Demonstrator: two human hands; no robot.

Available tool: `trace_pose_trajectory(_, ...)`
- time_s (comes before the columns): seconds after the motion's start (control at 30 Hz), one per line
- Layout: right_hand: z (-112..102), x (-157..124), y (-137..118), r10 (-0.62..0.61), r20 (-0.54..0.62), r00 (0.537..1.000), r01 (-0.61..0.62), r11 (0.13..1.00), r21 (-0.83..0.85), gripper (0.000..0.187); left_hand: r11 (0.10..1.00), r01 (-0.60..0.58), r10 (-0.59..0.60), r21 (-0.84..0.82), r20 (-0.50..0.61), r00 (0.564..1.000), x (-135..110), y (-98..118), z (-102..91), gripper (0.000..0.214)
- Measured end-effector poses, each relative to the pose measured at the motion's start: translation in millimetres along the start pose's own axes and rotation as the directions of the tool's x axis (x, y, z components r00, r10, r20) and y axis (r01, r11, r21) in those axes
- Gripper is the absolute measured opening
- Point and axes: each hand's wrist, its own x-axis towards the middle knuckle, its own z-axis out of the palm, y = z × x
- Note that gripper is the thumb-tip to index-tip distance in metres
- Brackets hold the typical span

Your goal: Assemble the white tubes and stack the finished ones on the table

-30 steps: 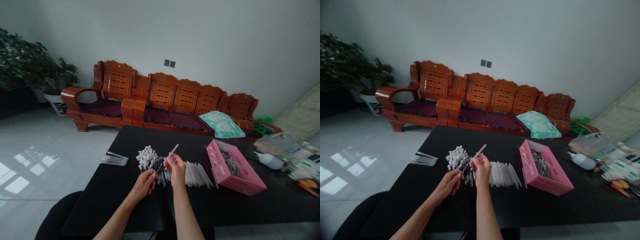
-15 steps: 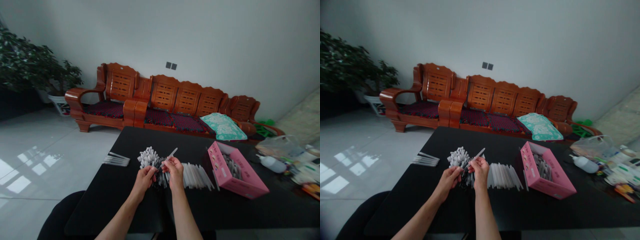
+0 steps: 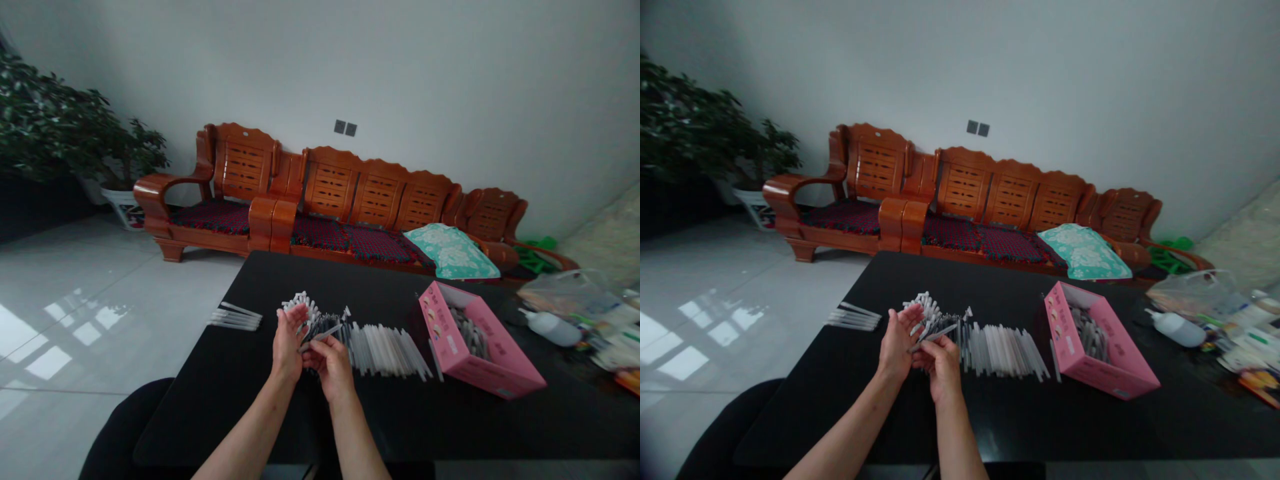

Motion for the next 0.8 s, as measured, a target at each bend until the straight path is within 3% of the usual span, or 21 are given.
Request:
trace_pose_trajectory(0.13,-5.6,3.7,3.7,0.068,0.015,0.998,-0.069,0.988,0.135,0.024,0.998,-0.061,0.063,-0.015,0.155,0.986,-4.1,-0.2,-3.6,0.063)
trace_pose_trajectory(0.27,-10.1,7.2,-1.1,0.160,-0.067,0.985,-0.138,0.956,0.257,0.014,0.970,-0.208,0.164,0.126,0.296,0.941,-2.6,-3.4,-19.3,0.037)
trace_pose_trajectory(0.4,-10.2,6.7,-9.8,0.252,-0.108,0.962,-0.206,0.923,0.326,0.008,0.827,-0.409,0.186,0.386,0.498,0.847,-1.8,-1.8,-31.7,0.027)
trace_pose_trajectory(0.5,-9.1,4.5,-13.2,0.277,-0.040,0.960,-0.245,0.901,0.358,0.015,0.684,-0.543,0.204,0.488,0.586,0.784,-2.2,-0.2,-35.6,0.029)
trace_pose_trajectory(0.57,-10.2,3.6,-14.5,0.280,0.025,0.960,-0.268,0.883,0.385,0.017,0.608,-0.579,0.228,0.543,0.579,0.783,0.2,-1.0,-40.0,0.030)
trace_pose_trajectory(0.63,-13.8,3.7,-16.3,0.259,0.043,0.965,-0.253,0.874,0.414,0.016,0.551,-0.570,0.251,0.609,0.530,0.810,5.5,-3.2,-48.2,0.030)
trace_pose_trajectory(0.8,-30.3,5.5,-21.6,0.194,-0.089,0.977,-0.133,0.879,0.458,0.017,0.482,-0.427,0.327,0.765,0.295,0.898,19.7,-9.8,-74.6,0.014)
